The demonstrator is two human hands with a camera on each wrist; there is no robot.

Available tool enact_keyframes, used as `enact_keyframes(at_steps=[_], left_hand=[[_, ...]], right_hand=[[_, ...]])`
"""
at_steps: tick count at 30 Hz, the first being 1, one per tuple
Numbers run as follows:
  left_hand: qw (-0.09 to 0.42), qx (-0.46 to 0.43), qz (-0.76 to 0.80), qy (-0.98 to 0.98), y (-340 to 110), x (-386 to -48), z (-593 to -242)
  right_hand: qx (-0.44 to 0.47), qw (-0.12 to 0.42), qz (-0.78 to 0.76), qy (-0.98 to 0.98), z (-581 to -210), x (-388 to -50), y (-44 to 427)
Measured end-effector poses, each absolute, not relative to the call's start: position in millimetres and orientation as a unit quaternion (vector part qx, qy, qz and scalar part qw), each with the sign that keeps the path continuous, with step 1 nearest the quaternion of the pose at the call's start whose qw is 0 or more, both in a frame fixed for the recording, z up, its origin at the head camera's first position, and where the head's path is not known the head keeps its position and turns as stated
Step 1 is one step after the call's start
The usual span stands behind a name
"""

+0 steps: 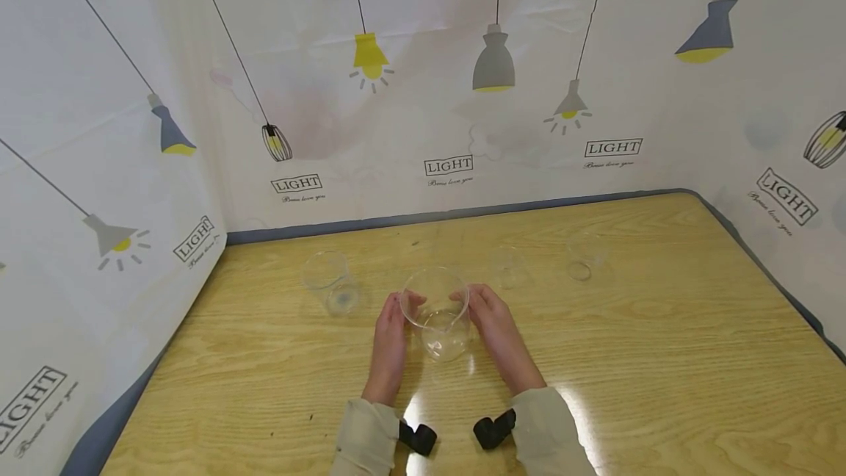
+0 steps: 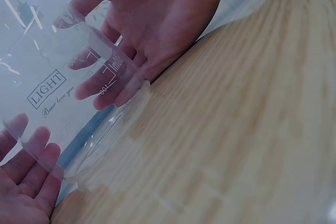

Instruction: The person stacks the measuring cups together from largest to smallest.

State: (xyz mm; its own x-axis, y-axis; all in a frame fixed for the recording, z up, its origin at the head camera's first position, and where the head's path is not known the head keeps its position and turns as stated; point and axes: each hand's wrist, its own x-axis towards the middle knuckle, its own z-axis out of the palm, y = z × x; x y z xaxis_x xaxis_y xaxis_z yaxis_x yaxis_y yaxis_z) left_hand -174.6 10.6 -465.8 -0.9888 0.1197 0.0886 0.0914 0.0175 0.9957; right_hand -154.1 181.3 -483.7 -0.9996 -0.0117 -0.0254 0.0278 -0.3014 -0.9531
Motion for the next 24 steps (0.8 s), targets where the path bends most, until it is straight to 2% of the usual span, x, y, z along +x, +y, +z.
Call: enact_keyframes(at_steps=[10, 17, 24], left_hand=[[0.011, 0.073, 0.696, 0.715, 10.6, -173.1, -459.7], [0.001, 0.086, 0.7, 0.709, 10.5, -173.3, -460.8], [-0.001, 0.098, 0.699, 0.708, 10.4, -171.5, -459.7]], right_hand=[[0.001, -0.003, -0.817, 0.577, -483.3, -156.3, 180.5], [0.0, 0.011, -0.809, 0.588, -483.2, -155.2, 182.8], [-0.01, -0.01, -0.811, 0.585, -480.3, -154.5, 183.8]])
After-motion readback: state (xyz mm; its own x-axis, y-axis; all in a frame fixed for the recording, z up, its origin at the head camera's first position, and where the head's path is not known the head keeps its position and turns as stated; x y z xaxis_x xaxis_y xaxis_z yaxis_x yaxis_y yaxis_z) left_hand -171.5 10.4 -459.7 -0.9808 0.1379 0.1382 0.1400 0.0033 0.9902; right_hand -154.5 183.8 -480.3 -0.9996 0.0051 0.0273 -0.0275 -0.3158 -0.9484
